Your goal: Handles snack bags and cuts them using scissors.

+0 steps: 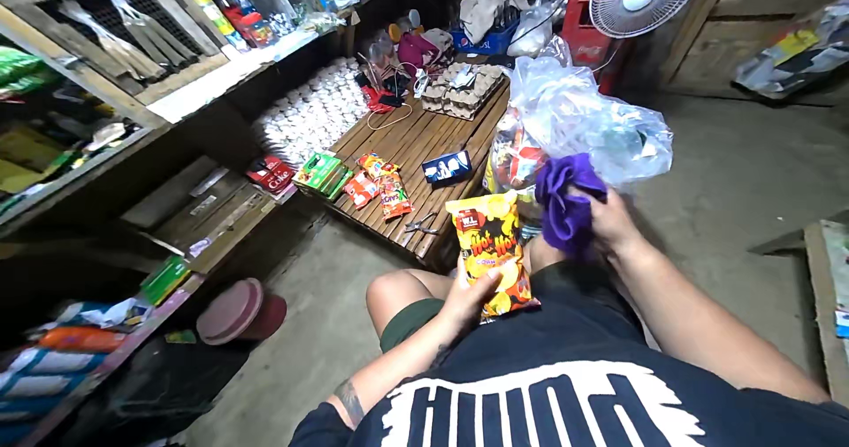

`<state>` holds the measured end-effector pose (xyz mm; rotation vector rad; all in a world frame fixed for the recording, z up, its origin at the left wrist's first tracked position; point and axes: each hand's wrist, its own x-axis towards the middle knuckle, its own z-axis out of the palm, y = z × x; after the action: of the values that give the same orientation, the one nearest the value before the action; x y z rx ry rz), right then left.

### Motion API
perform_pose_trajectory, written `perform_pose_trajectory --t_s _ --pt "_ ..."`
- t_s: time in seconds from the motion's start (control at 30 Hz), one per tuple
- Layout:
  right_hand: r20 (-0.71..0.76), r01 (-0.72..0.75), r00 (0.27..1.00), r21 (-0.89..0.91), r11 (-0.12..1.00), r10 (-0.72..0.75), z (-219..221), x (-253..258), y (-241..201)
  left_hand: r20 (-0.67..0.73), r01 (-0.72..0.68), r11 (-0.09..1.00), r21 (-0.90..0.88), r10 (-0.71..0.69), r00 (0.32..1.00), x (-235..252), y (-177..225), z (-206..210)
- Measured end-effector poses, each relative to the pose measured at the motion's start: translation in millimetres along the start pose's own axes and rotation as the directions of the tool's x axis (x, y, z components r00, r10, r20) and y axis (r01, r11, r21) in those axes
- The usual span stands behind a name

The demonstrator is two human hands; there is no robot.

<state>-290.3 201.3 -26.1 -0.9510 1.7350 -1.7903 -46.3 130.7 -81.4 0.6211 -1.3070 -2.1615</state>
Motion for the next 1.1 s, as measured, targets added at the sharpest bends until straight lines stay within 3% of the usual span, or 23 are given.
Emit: perform_pose_trajectory --t_s 0.13,0.27,0.4,0.47,0.53,0.67,0.77,0.93,1.03,1.1 --pt "0.289 -0.017 0.956 -0.107 0.994 0.047 38 -34 -1 -0.028 -0.044 0.999 -0.028 0.044 0.999 3 -2 3" --pt "0.372 0.011 0.928 -0.125 0.992 0.037 69 -64 21 -0.324 -0.199 0.980 0.028 0.197 0.925 6 -5 -6" --pt "0.568 0.072 0.816 -0.291 0.954 0.112 69 -55 25 -0.528 -0.211 0.977 0.030 0.195 0.827 10 -7 -19" --pt "0.587 0.105 0.793 -0.392 0.914 0.161 71 -50 21 -0.485 -0.167 0.985 0.044 0.167 0.858 9 -10 -17" --pt "0.534 0.086 0.827 -0.429 0.899 0.176 75 -41 17 -0.339 -0.142 0.987 0.071 0.158 0.927 8 -13 -14" --pt "0.283 -0.152 0.939 -0.173 0.973 0.197 83 -18 11 -0.134 -0.103 0.992 0.074 0.112 0.985 5 -10 -5" --pt "0.337 -0.131 0.924 -0.160 0.978 0.179 84 -26 8 -0.162 -0.175 0.983 0.059 0.183 0.970 4 -9 -9" --pt "0.576 -0.015 0.795 -0.296 0.955 0.191 72 -52 26 -0.412 -0.277 0.960 0.053 0.273 0.869 5 -1 -16" --pt "0.599 -0.097 0.755 -0.300 0.949 0.267 65 -49 31 -0.406 -0.224 0.974 0.039 0.221 0.887 8 0 -15" --pt "0.566 -0.109 0.784 -0.279 0.954 0.255 64 -47 32 -0.333 -0.198 0.979 0.049 0.203 0.921 7 -1 -11"
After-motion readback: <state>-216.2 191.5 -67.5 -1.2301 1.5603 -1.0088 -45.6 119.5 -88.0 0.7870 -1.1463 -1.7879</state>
